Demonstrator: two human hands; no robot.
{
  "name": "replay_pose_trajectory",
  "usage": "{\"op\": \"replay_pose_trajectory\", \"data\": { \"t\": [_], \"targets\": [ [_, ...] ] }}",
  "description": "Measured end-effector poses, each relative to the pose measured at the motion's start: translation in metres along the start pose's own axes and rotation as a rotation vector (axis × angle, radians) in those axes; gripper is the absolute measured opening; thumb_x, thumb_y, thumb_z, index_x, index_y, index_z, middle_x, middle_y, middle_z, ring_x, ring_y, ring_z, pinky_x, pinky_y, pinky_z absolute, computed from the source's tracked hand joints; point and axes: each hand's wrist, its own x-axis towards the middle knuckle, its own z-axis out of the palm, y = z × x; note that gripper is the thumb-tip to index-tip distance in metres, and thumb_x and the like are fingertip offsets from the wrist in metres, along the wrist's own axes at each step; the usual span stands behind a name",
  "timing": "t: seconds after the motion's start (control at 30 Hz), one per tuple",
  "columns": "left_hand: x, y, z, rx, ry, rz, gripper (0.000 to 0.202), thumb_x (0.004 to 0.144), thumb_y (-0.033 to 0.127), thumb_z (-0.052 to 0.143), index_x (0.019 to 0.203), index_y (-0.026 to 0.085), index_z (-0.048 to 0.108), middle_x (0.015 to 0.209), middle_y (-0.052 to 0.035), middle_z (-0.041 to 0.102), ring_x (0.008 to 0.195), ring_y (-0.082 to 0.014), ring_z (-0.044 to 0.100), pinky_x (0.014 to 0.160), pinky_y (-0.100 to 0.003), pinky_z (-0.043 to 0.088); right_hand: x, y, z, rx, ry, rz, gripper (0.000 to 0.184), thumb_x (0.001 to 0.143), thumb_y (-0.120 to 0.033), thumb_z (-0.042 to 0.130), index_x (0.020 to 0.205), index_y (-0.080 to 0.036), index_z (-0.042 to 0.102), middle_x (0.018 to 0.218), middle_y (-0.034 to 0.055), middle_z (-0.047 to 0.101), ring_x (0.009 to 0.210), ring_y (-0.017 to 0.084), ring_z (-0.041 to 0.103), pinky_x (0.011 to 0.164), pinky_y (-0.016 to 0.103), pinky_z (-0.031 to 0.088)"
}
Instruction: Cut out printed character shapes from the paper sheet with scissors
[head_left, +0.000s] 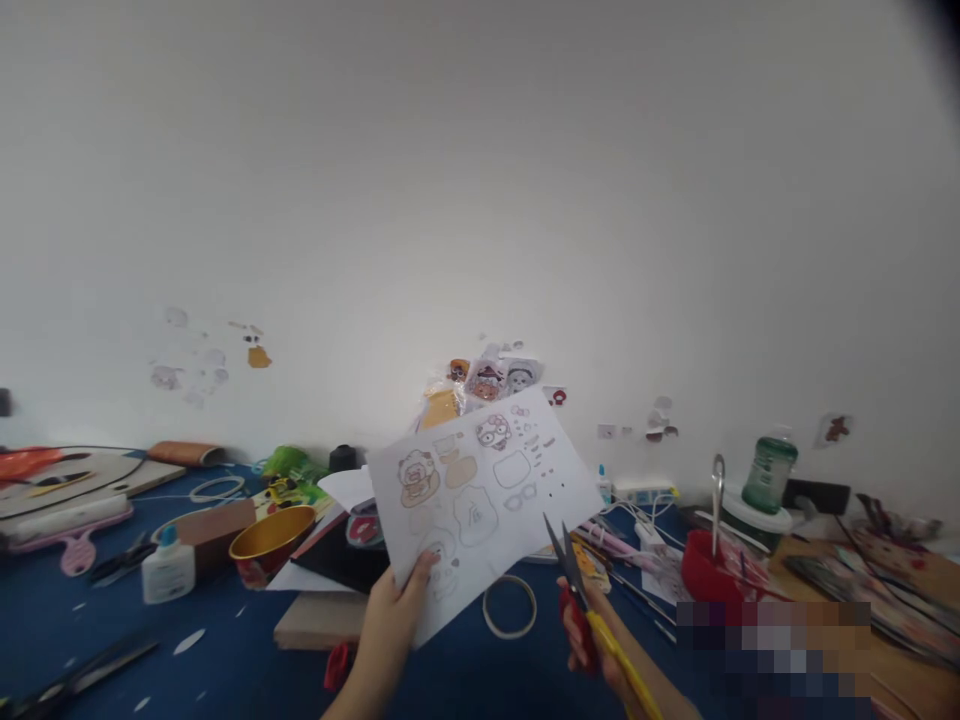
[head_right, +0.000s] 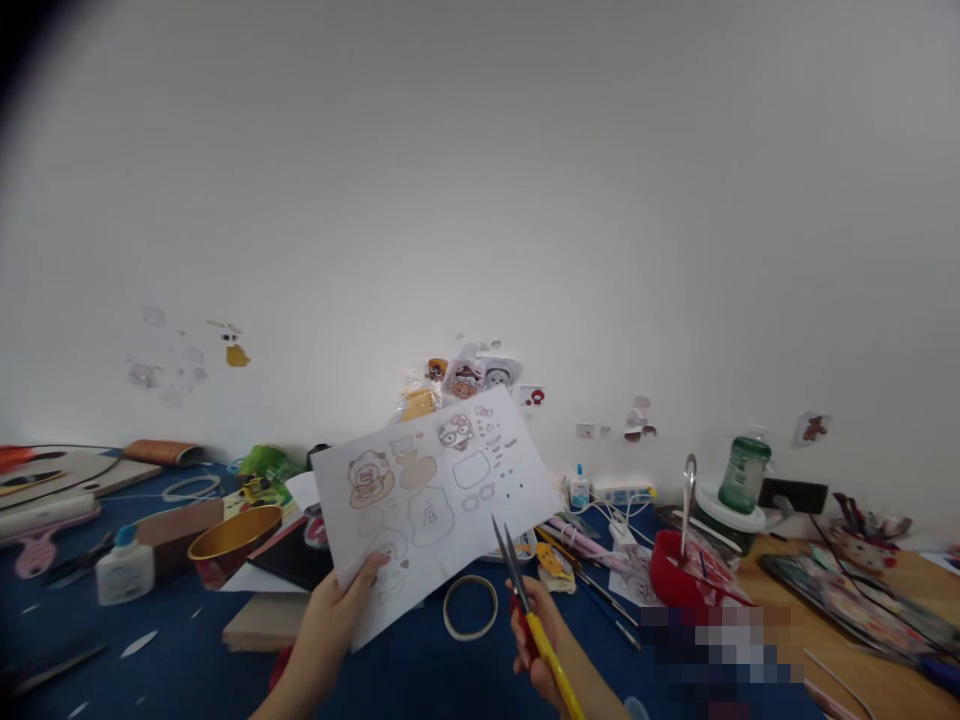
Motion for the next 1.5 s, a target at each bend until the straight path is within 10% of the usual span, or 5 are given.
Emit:
{"op": "replay_pose_trajectory", "data": {
  "t": [0.23, 0.6, 1.5],
  "targets": [
    [-0.004, 0.019, -0.008, -0.113, 0.146, -0.043, 0.037, 0.07, 0.036, 0.063, 0.098, 0.012, 0.064, 0.109, -0.0125, 0.066, 0.104, -0.0293, 0.06, 0.087, -0.038, 0.05, -0.012, 0.0, -0.03, -0.406, -0.167, 0.01, 0.061, 0.07, -0.056, 0.059, 0.121, -0.026, 0.045, 0.078, 0.0009, 0.052, 0.066, 0.016, 0.048, 0.059, 0.028, 0.042],
    [-0.02, 0.021, 0.0, -0.004, 0.03, -0.057, 0.028, 0.073, 0.029, 0.059, 0.093, 0.011, 0.065, 0.104, -0.0124, 0.069, 0.099, -0.0291, 0.062, 0.084, -0.038, 0.051, -0.011, -0.021, 0.015, -0.633, -0.323, 0.06, 0.063, 0.074, -0.064, 0.045, 0.117, -0.019, 0.041, 0.073, -0.0014, 0.039, 0.062, 0.015, 0.037, 0.059, 0.029, 0.038],
    [-0.026, 0.02, 0.006, -0.007, 0.027, 0.032, 0.027, 0.067, 0.03, 0.065, 0.089, 0.013, 0.067, 0.101, -0.0106, 0.07, 0.099, -0.0297, 0.062, 0.081, -0.037, 0.053, -0.02, -0.028, 0.037, -0.42, 0.12, 0.184, 0.067, 0.06, -0.074, 0.053, 0.105, -0.024, 0.054, 0.061, -0.0041, 0.048, 0.044, 0.008, 0.041, 0.044, 0.022, 0.035]
  ]
}}
